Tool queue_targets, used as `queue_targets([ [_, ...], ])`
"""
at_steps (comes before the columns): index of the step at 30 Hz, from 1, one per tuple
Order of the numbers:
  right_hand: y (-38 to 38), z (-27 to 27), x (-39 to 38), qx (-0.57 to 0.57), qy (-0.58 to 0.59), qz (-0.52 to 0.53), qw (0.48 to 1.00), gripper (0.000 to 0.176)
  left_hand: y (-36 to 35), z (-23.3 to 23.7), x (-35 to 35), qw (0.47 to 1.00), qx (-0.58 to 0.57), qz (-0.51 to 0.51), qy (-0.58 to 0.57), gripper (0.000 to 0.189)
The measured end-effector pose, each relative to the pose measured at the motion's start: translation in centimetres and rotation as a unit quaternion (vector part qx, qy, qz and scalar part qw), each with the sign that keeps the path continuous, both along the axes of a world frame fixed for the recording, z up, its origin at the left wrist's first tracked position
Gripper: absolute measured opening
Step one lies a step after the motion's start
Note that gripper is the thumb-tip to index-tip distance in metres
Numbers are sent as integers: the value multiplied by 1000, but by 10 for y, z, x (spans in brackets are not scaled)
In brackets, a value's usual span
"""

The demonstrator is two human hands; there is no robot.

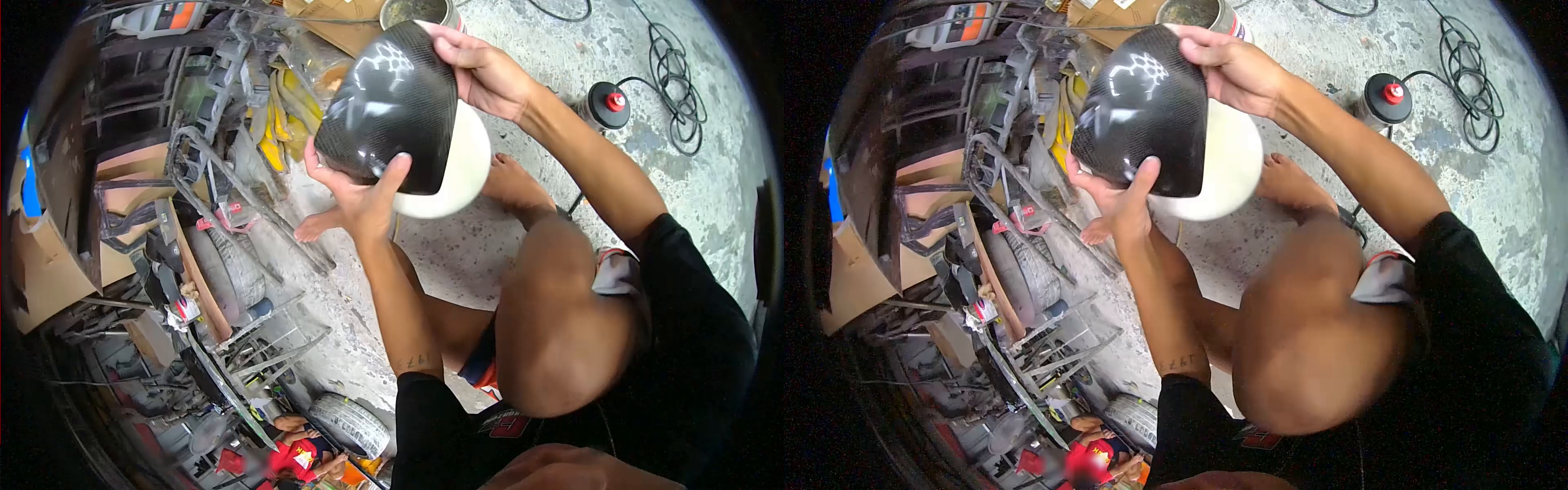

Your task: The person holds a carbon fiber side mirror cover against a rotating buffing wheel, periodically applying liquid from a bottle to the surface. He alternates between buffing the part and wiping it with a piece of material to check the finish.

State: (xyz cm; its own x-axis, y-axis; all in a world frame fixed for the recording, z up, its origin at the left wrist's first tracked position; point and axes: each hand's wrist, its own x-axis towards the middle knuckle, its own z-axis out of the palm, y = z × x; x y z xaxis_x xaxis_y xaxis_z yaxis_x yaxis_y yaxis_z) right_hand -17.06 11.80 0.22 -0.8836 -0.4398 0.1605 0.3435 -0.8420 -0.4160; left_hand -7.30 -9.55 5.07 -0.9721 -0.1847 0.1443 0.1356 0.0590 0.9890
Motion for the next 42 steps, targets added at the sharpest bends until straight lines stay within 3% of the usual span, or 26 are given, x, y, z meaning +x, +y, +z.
queue_targets([
  [3, 3, -39, 4, -8, -74, -75, 994, 45, 20, -23, -13, 997, -77, -17, 16, 116],
  [5, 9, -81, 3, -44, -90, -60, 993, 39, 32, -41, -28, 932, -323, -2, 163, 99],
  [7, 16, -113, 0, -124, -105, -33, 986, 34, 51, -60, -39, 890, -382, -39, 247, 87],
  [10, 22, -146, -10, -109, -60, -96, 988, 27, 79, -85, -42, 878, -361, -62, 308, 64],
  [11, 25, -161, -20, -173, 30, -30, 984, 25, 87, -93, -42, 868, -367, -40, 332, 60],
  [15, 37, -165, -31, -148, 1, -13, 989, 27, 105, -97, -51, 887, -331, 32, 320, 53],
  [16, 38, -162, -40, -173, 24, 32, 984, 28, 109, -99, -54, 891, -321, 49, 316, 53],
  [19, 47, -148, -45, -119, -4, 25, 993, 28, 111, -104, -57, 904, -292, 68, 304, 54],
  [24, 50, -109, -53, -23, 18, 10, 1000, 25, 107, -112, -60, 899, -231, 119, 352, 71],
  [29, 45, -108, -58, -9, 63, 31, 997, 30, 96, -114, -56, 892, -213, 144, 372, 69],
  [31, 37, -105, -54, 26, 29, -11, 999, 29, 90, -109, -55, 894, -233, 125, 361, 68],
  [35, 22, -167, -54, -74, 7, 98, 992, 33, 84, -95, -55, 902, -302, 87, 297, 63],
  [37, 5, -186, -50, -65, 33, 28, 997, 32, 79, -83, -54, 906, -328, 60, 260, 60],
  [38, 6, -186, -48, -74, -8, 64, 995, 31, 77, -80, -54, 907, -337, 58, 244, 60],
  [39, 4, -178, -42, -52, -138, 11, 989, 31, 75, -76, -54, 908, -348, 57, 228, 59],
  [41, -6, -155, -40, 54, -226, -54, 971, 31, 71, -74, -55, 910, -349, 64, 216, 63],
  [42, -10, -144, -37, 35, -246, -41, 968, 29, 70, -74, -55, 911, -347, 62, 214, 64],
])
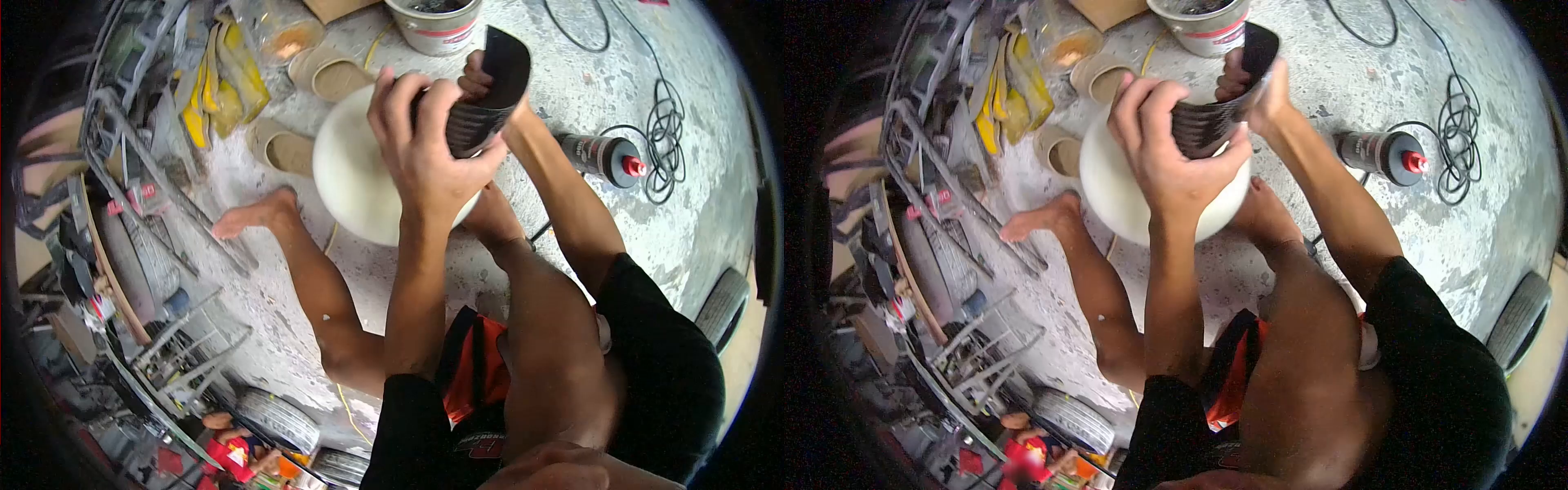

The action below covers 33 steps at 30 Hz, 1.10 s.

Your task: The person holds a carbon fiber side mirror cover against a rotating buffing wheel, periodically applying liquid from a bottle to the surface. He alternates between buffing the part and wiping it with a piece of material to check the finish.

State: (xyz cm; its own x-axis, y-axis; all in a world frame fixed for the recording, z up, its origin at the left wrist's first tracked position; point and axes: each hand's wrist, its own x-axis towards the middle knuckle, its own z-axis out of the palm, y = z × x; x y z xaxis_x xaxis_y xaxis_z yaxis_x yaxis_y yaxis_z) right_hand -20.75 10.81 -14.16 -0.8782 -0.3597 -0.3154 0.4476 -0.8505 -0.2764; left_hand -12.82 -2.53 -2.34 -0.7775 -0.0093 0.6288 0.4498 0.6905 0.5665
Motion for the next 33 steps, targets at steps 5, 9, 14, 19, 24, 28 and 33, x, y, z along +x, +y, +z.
queue_targets([
  [5, 0, 14, 2, 53, -46, -14, 997, 27, 6, 3, -3, 999, -28, 7, -16, 65],
  [9, 15, -18, -2, -7, 3, 19, 1000, 27, 17, -1, -9, 999, -32, 4, -18, 65],
  [14, 32, -53, -12, 175, -95, -52, 979, 47, 35, -8, -30, 998, -49, -13, -35, 67],
  [19, 39, 46, 13, 126, -156, -107, 974, 59, 51, -5, -51, 985, 2, -62, -159, 71],
  [24, 74, 133, 25, 59, 107, 17, 992, 51, -8, 72, -31, 885, 381, -108, -247, 67],
  [28, 64, 230, 61, 132, 236, -38, 962, 49, -64, 122, 24, 623, 738, -133, -225, 61],
  [33, 61, 277, 125, 220, 346, 43, 911, 61, -73, 129, 100, 499, 839, -156, -152, 61],
])
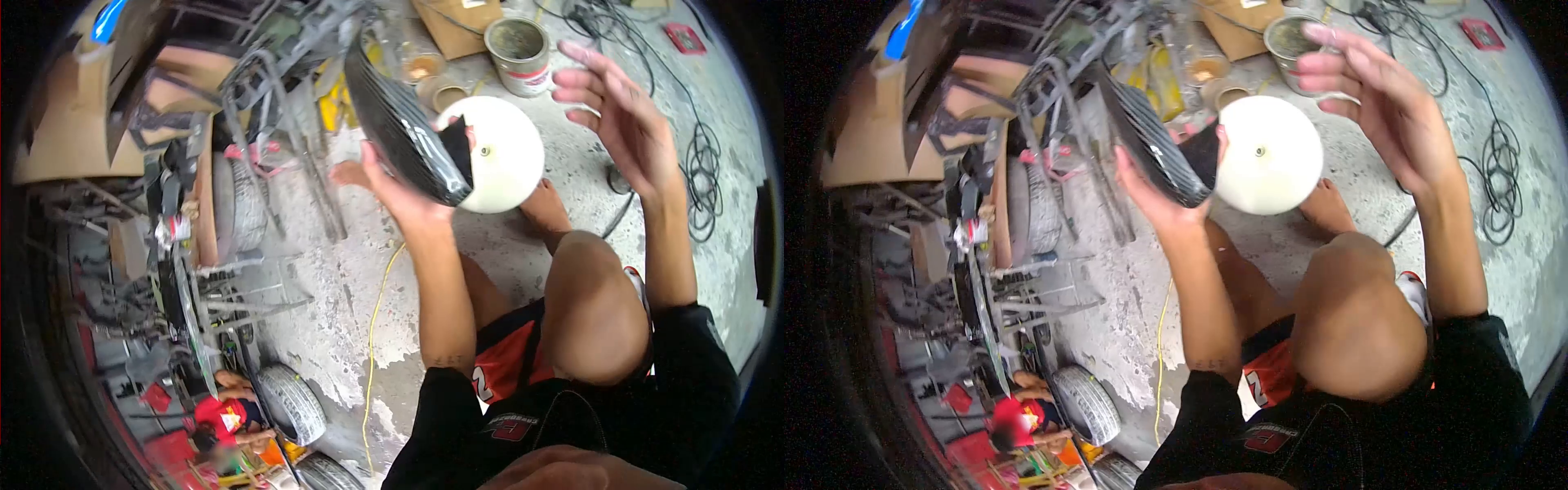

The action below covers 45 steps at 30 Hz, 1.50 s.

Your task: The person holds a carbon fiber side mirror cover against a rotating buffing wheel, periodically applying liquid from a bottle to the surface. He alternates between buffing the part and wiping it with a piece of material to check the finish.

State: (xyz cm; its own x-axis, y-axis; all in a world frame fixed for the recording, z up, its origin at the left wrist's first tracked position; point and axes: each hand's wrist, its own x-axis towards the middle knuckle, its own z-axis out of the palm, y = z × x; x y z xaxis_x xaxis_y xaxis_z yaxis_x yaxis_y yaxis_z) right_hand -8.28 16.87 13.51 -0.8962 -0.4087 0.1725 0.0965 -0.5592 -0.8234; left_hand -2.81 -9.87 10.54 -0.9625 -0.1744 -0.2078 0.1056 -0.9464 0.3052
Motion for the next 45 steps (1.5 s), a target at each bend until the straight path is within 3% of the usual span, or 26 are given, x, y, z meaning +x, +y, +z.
queue_targets([
  [1, 0, 4, 10, 16, 5, 9, 1000, 56, 2, 8, 12, 997, 60, -31, 34, 70],
  [2, -2, 8, 20, 33, 9, 15, 999, 52, 7, 14, 21, 999, 33, 14, -28, 66],
  [4, -3, 18, 37, 35, 24, 17, 999, 51, 12, 17, 33, 998, 22, 41, -35, 52],
  [8, 4, 29, 55, 65, 55, 11, 996, 45, 13, 23, 43, 998, 19, 49, -29, 51],
  [11, 8, 26, 57, 72, 54, 12, 996, 42, 9, 16, 43, 997, 53, 9, 46, 51],
  [14, 9, 19, 57, 92, 29, 9, 995, 37, 9, 15, 40, 997, 40, 42, 44, 53],
  [17, 7, 13, 56, 109, 17, 4, 994, 32, 6, 5, 39, 987, -93, 64, 118, 60],
  [25, -2, -1, 48, 142, 15, 17, 990, 29, 0, -6, 36, 981, -107, 93, 129, 67],
  [27, -3, -7, 45, 157, 13, 27, 987, 32, 0, -13, 35, 985, -34, 94, 143, 68],
  [34, 1, -19, 34, 175, -13, 26, 984, 33, -9, -24, 30, 978, -109, 66, 167, 65],
  [36, -3, -28, 26, 213, 51, -62, 974, 44, -21, -40, 24, 947, -285, 123, 86, 63],
  [38, -6, -45, 7, 230, 89, -111, 963, 60, -6, -29, 15, 878, -440, 168, 87, 64],
  [40, -14, -74, -19, 244, 65, -130, 959, 68, -7, -41, 4, 803, -584, 105, 47, 74],
  [41, -16, -95, -37, 264, 62, -131, 953, 67, 6, -32, -1, 791, -608, 64, 17, 73],
  [44, -37, -148, -84, 174, -60, -133, 974, 65, 15, -62, -33, 539, -825, 131, 104, 74],
  [45, -41, -166, -98, 155, -90, -110, 978, 63, 24, -63, -38, 525, -837, 119, 99, 73],
])
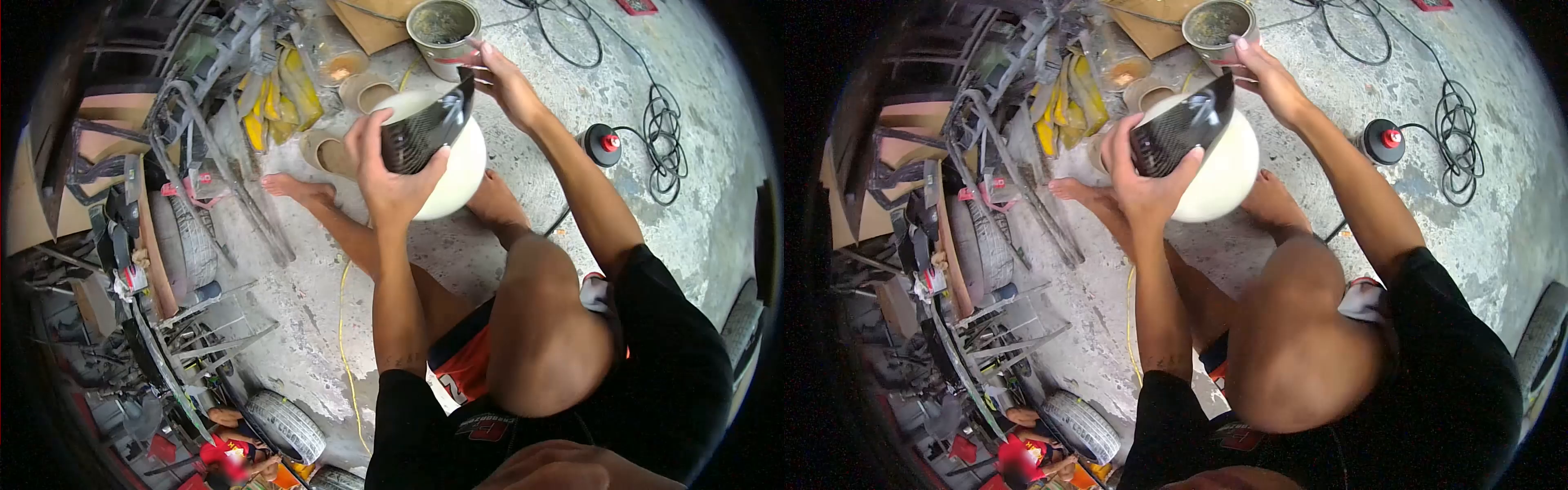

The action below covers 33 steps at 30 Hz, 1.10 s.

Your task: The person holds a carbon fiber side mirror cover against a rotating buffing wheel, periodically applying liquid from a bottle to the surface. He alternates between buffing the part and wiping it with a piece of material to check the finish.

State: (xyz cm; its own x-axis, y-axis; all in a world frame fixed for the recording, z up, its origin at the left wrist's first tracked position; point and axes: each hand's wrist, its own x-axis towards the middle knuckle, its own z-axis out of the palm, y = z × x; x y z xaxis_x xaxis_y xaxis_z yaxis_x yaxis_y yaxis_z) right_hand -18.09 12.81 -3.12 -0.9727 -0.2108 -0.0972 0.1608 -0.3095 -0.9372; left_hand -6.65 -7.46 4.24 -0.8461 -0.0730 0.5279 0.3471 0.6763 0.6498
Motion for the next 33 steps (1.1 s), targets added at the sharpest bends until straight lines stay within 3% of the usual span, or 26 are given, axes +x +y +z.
queue_targets([
  [5, -8, -72, -24, -29, -97, 14, 995, 36, 22, -28, -21, 998, 1, -13, -55, 72],
  [7, -14, -75, -19, -70, -147, -24, 986, 30, 27, -32, -26, 997, -52, -6, -59, 72],
  [9, -15, -83, -21, -195, -115, -20, 974, 28, 30, -29, -32, 995, -89, -15, -44, 72],
  [13, -17, -93, -28, -174, -106, 15, 979, 25, 27, -30, -35, 995, -72, 3, -71, 71],
  [19, -28, -82, -30, -68, -80, -34, 994, 24, 22, -34, -32, 996, -37, 10, -81, 72],
  [23, -19, -84, -32, -85, -69, 2, 994, 25, 28, -39, -38, 997, -39, 17, -70, 73],
  [25, -17, -58, -25, -57, -153, -25, 986, 37, 24, -33, -36, 997, -46, 20, -65, 73],
  [26, -14, -43, -22, -48, -133, 11, 990, 55, 15, -25, -34, 986, 98, 20, -131, 74],
  [27, -8, -24, -18, -51, -125, 11, 991, 55, 5, -15, -29, 951, 238, 17, -195, 74],
  [28, 1, -1, -11, -25, -104, 10, 994, 59, -5, -1, -19, 871, 440, -5, -218, 72],
  [31, 28, 42, 14, 58, 15, 18, 998, 72, -40, 34, 17, 703, 695, -10, -150, 50],
  [32, 32, 53, 27, 71, 28, 11, 997, 69, -52, 35, 34, 718, 683, -11, -133, 50],
  [33, 37, 62, 42, 83, 40, 4, 996, 67, -61, 27, 51, 673, 724, -67, -137, 54],
])
